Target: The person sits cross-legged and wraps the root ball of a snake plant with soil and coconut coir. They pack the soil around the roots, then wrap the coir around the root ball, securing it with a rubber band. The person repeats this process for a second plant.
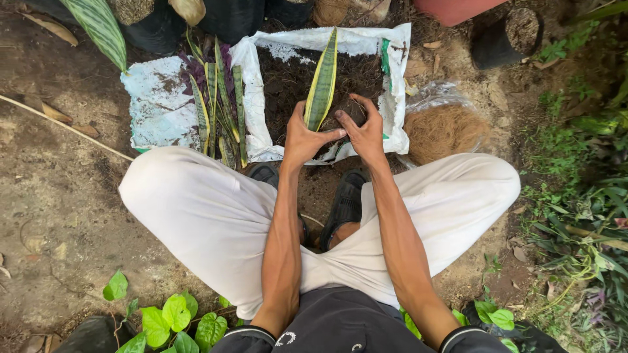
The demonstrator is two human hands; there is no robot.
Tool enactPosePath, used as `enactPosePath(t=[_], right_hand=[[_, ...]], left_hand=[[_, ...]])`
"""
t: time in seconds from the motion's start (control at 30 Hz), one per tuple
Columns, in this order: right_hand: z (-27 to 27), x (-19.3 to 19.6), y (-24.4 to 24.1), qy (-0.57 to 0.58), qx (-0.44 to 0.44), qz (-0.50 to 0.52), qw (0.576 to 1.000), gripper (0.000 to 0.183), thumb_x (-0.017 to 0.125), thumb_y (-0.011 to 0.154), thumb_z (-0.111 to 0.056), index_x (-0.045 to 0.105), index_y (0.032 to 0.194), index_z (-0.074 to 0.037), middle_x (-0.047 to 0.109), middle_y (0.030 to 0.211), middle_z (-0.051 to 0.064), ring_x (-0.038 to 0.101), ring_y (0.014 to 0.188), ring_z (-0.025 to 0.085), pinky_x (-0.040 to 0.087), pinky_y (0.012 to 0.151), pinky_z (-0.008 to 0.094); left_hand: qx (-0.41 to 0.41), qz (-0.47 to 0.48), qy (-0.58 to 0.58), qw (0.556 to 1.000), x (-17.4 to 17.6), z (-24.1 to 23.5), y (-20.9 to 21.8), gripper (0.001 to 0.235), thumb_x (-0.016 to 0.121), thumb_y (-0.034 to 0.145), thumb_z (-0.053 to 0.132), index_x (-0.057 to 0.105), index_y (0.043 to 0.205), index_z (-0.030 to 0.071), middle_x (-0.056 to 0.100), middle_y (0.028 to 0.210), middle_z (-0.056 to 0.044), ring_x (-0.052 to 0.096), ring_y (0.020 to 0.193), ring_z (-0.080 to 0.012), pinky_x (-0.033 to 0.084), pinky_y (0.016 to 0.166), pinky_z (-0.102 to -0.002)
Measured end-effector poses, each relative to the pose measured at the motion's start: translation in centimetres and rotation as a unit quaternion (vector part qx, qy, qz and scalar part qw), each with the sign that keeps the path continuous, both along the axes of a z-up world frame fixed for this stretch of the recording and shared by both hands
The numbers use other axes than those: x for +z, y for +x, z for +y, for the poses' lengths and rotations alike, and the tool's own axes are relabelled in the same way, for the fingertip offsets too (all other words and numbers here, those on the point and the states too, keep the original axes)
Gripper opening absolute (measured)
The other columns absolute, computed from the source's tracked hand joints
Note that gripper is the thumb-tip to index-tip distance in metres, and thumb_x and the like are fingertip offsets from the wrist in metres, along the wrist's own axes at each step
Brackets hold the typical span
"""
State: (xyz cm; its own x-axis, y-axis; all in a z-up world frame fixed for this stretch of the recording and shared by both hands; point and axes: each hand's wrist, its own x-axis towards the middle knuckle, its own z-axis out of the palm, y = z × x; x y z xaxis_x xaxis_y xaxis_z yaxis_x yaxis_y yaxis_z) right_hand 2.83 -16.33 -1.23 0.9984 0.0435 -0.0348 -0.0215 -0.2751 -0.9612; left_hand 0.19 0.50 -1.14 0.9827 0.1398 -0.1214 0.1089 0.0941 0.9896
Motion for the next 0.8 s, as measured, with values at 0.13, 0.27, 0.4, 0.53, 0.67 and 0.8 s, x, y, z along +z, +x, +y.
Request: enactPosePath(t=[0.13,0.27,0.4,0.53,0.67,0.8], right_hand=[[-0.3,-2.8,0.8,0.096,-0.059,0.056,0.992,0.05,0.078,0.098,-0.038,0.069,0.123,0.005,0.075,0.106,0.009,0.067,0.098,0.012,0.055,0.087,0.027],[-0.1,-4.0,1.4,0.251,-0.156,0.186,0.937,0.055,0.073,0.088,-0.047,0.066,0.109,0.003,0.073,0.094,0.013,0.074,0.079,0.025,0.063,0.066,0.041],[0.3,-3.5,2.0,0.353,-0.125,0.218,0.901,0.051,0.078,0.087,-0.037,0.063,0.115,0.003,0.073,0.106,0.015,0.076,0.092,0.025,0.067,0.079,0.042],[0.4,-3.3,1.9,0.317,-0.082,0.251,0.911,0.051,0.084,0.081,-0.01,0.055,0.123,-0.001,0.07,0.113,0.018,0.075,0.098,0.022,0.066,0.084,0.037],[0.1,-3.7,2.0,0.279,-0.067,0.209,0.935,0.057,0.08,0.077,0.011,0.054,0.125,-0.002,0.068,0.114,0.021,0.074,0.096,0.023,0.063,0.087,0.034],[-0.1,-4.5,2.0,0.26,-0.043,0.198,0.944,0.047,0.079,0.081,0.008,0.063,0.125,0.003,0.069,0.121,0.02,0.073,0.1,0.021,0.062,0.091,0.031]], left_hand=[[0.007,0.004,-0.054,0.998,-1.9,0.4,0.5,0.08,0.098,0.069,0.014,0.051,0.13,-0.008,0.07,0.115,-0.017,0.069,0.102,-0.0199,0.057,0.092,-0.032],[0.039,0.105,-0.13,0.985,-3.1,0.3,0.6,0.077,0.092,0.072,0.015,0.05,0.134,-0.005,0.07,0.106,-0.017,0.068,0.088,-0.0237,0.058,0.077,-0.033],[0.071,0.027,-0.071,0.995,-3.5,-0.1,1.2,0.069,0.093,0.078,0.013,0.054,0.132,-0.008,0.068,0.112,-0.018,0.064,0.095,-0.0243,0.055,0.081,-0.032],[0.073,0.019,-0.09,0.993,-4.0,-0.2,1.3,0.062,0.09,0.078,0.019,0.055,0.122,-0.006,0.071,0.103,-0.009,0.07,0.089,-0.0166,0.06,0.077,-0.029],[0.135,0.095,-0.012,0.986,-4.7,-0.3,1.4,0.057,0.087,0.081,0.022,0.053,0.118,-0.004,0.063,0.093,-0.005,0.062,0.077,-0.0138,0.054,0.065,-0.029],[0.185,0.137,-0.057,0.971,-6.7,-0.4,1.6,0.05,0.085,0.089,0.028,0.058,0.114,-0.006,0.063,0.087,-0.006,0.056,0.067,-0.0118,0.049,0.056,-0.027]])
